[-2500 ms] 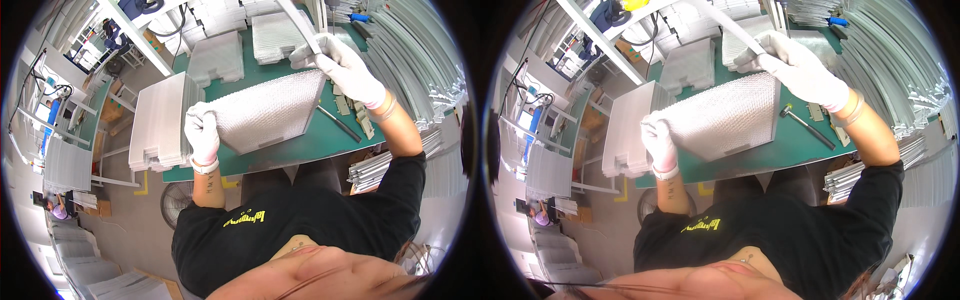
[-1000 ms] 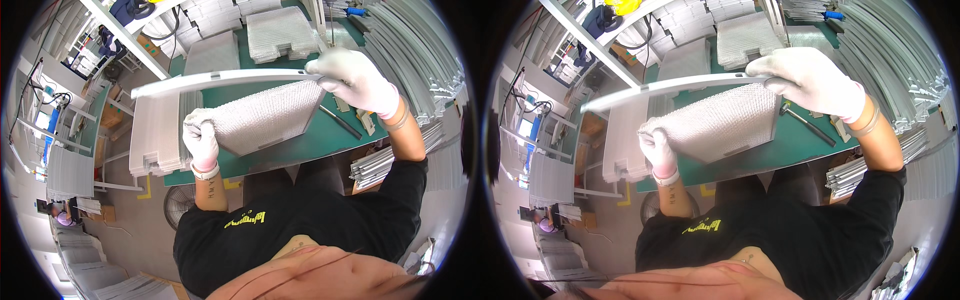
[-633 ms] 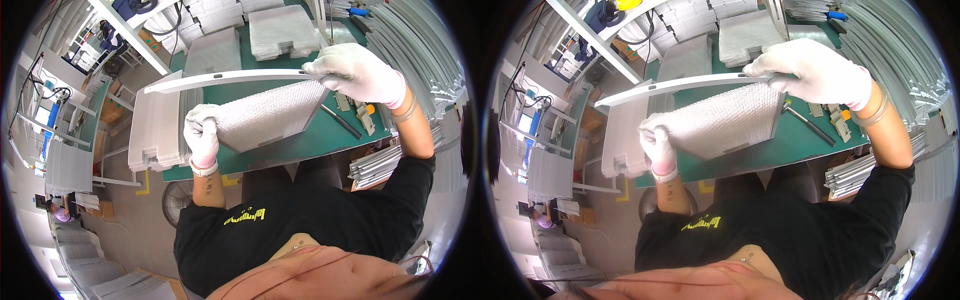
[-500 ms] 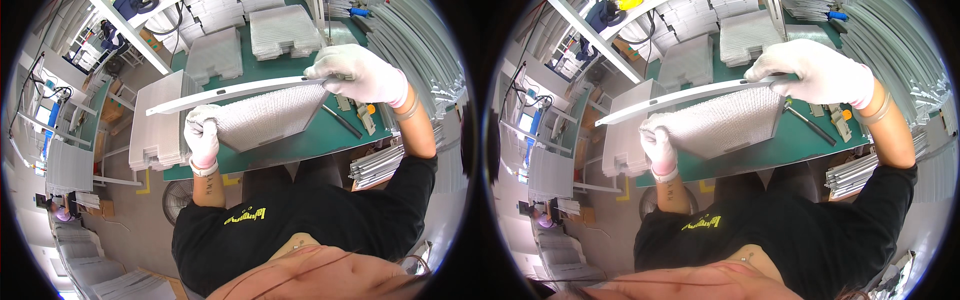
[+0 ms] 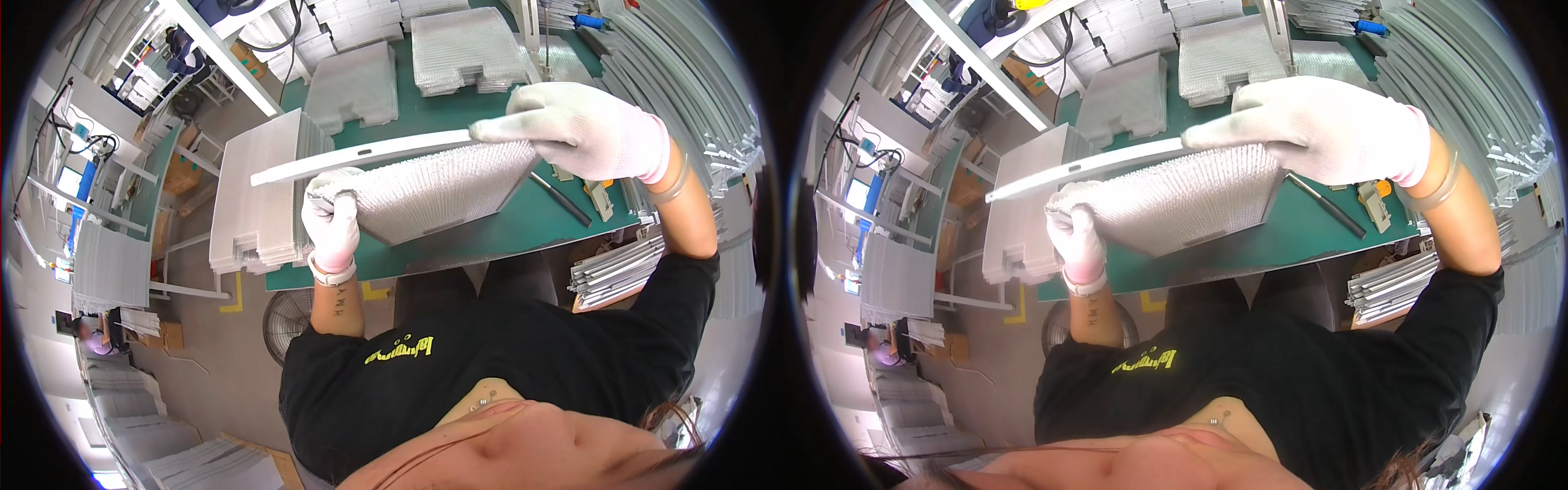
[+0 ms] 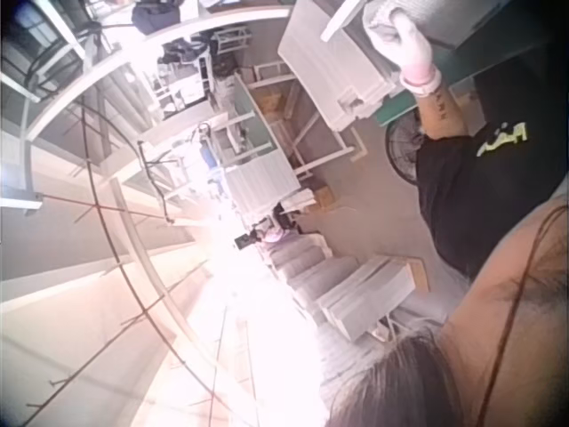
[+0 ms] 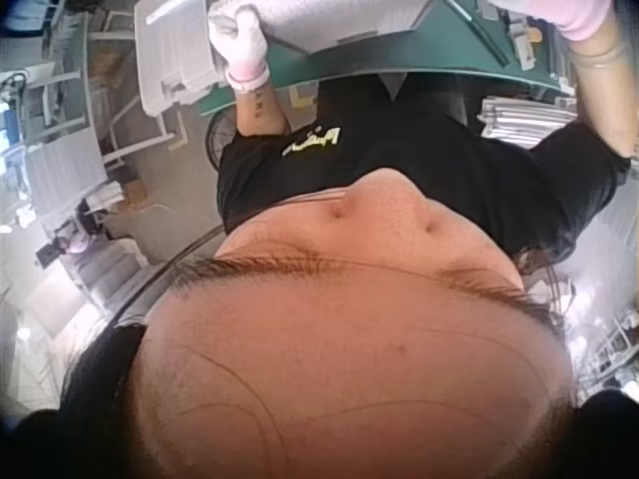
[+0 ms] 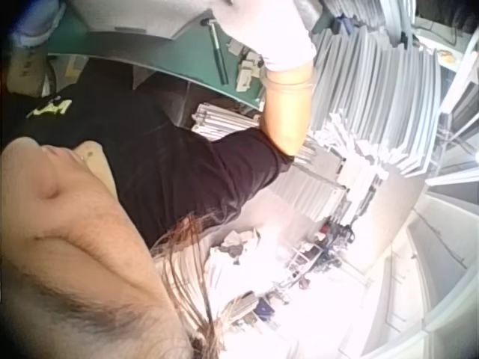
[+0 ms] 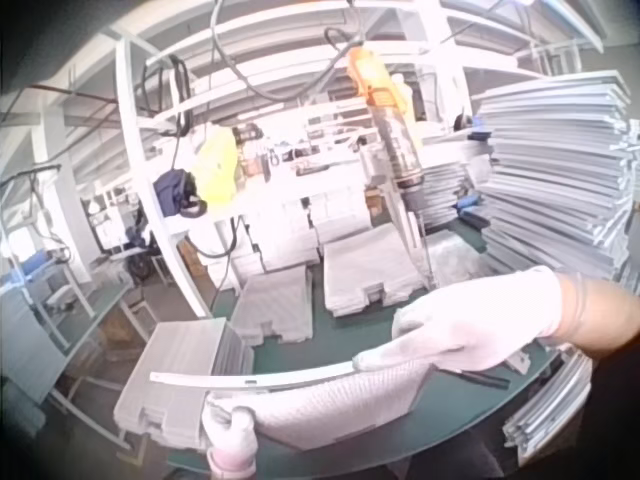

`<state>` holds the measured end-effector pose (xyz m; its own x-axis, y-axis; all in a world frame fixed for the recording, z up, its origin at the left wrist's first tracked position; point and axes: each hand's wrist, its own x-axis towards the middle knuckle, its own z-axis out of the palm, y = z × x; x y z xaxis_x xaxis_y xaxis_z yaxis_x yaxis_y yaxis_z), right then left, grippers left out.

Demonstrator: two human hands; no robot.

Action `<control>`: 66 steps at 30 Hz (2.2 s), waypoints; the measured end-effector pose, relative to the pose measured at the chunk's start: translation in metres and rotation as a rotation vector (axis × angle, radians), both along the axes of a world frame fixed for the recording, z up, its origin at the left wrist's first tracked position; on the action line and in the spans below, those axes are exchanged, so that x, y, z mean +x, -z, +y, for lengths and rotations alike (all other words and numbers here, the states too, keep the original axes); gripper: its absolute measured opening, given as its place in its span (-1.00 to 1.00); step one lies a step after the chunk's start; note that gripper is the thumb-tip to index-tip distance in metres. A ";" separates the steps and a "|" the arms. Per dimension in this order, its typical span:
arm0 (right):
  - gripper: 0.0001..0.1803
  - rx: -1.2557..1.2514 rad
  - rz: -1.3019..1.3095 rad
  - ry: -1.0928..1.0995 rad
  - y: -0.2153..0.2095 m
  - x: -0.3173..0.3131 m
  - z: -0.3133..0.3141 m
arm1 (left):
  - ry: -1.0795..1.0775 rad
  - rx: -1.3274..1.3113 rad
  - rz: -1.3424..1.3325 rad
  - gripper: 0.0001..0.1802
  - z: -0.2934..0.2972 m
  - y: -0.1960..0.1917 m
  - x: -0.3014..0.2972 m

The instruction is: The person assembles air filters by placing a plastic frame onto a sheet of bubble wrap, securing it with a power drill, and wiping the surface with a yellow cloth. The process is repeated for multiple units on a green workbench.

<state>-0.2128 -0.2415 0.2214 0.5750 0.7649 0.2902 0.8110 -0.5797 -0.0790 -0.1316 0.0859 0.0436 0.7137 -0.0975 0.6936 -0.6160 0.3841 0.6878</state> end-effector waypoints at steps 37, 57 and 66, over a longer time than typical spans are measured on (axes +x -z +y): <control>-0.68 0.032 0.072 -0.162 0.007 0.040 0.066 | -0.177 0.085 0.046 -0.87 -0.017 -0.045 -0.033; -0.43 0.098 0.149 -0.163 0.008 0.052 0.093 | -0.440 -0.229 -0.152 -0.18 -0.035 -0.022 -0.009; -0.44 0.107 0.163 -0.106 0.009 0.056 0.094 | -0.665 -0.064 -0.337 -0.38 -0.030 -0.015 0.010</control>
